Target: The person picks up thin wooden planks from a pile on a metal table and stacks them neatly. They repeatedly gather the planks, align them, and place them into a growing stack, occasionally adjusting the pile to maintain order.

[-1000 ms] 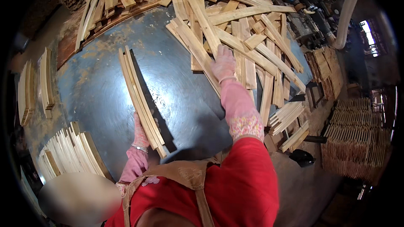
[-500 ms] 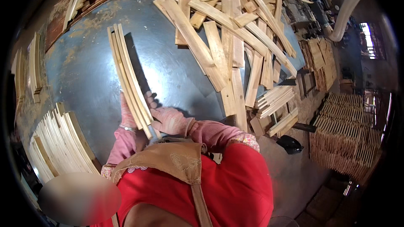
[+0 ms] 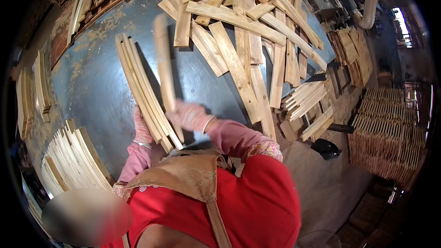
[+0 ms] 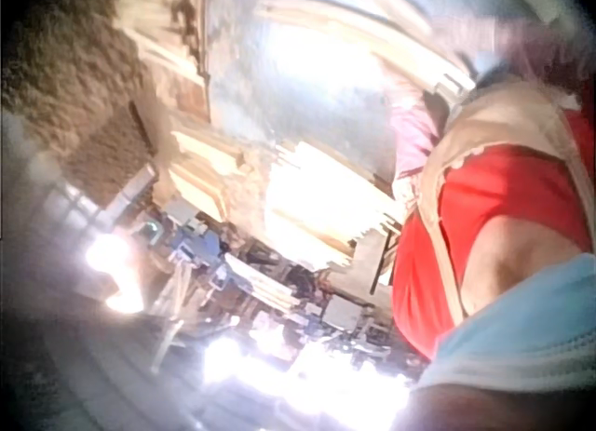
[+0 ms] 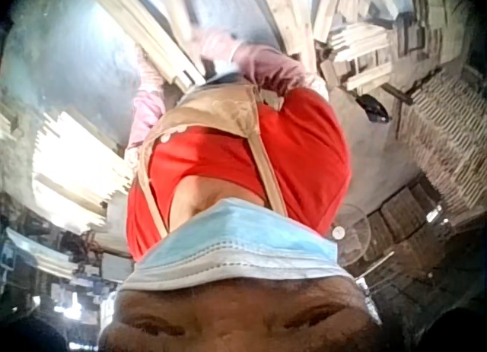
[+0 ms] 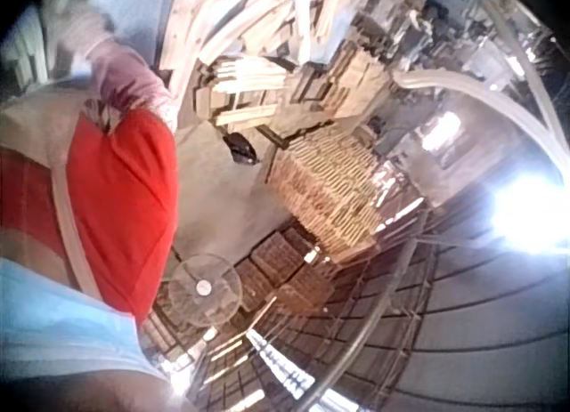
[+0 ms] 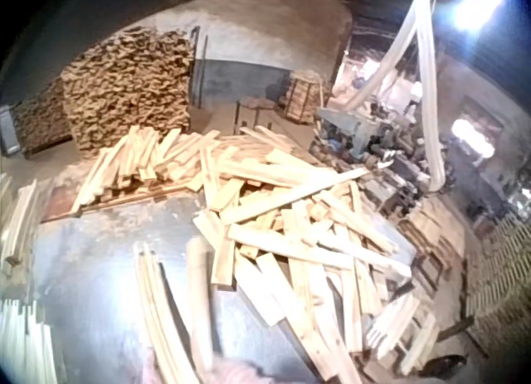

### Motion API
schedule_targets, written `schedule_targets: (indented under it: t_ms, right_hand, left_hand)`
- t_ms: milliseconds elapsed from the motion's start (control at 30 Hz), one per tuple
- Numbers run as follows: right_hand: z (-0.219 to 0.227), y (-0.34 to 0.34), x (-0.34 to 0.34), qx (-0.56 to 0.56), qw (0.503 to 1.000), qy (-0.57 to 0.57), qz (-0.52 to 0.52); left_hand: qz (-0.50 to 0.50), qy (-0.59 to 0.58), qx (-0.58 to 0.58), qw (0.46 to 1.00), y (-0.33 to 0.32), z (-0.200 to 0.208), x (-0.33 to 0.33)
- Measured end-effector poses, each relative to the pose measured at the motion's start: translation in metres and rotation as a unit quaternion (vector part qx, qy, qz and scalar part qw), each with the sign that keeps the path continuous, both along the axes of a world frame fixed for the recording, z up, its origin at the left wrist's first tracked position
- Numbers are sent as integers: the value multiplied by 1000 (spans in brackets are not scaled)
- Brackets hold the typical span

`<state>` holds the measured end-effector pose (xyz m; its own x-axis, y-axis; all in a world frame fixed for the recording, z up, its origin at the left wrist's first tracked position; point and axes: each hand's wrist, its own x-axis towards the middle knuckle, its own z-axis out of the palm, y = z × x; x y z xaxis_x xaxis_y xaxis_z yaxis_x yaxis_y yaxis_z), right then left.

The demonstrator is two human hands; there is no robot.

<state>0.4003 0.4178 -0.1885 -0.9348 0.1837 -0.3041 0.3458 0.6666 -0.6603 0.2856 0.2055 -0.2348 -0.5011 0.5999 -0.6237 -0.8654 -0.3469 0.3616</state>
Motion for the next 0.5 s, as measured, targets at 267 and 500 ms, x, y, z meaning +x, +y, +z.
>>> schedule_targets:
  t_ms: [267, 500]
  right_hand:
    - [-9, 99, -179, 288, 936, 123, -157]
    - [-3, 100, -170, 134, 963, 80, -218]
  left_hand:
    - [65, -81, 53, 993, -6, -27, 18]
    - [27, 13, 42, 999, 1, 30, 10]
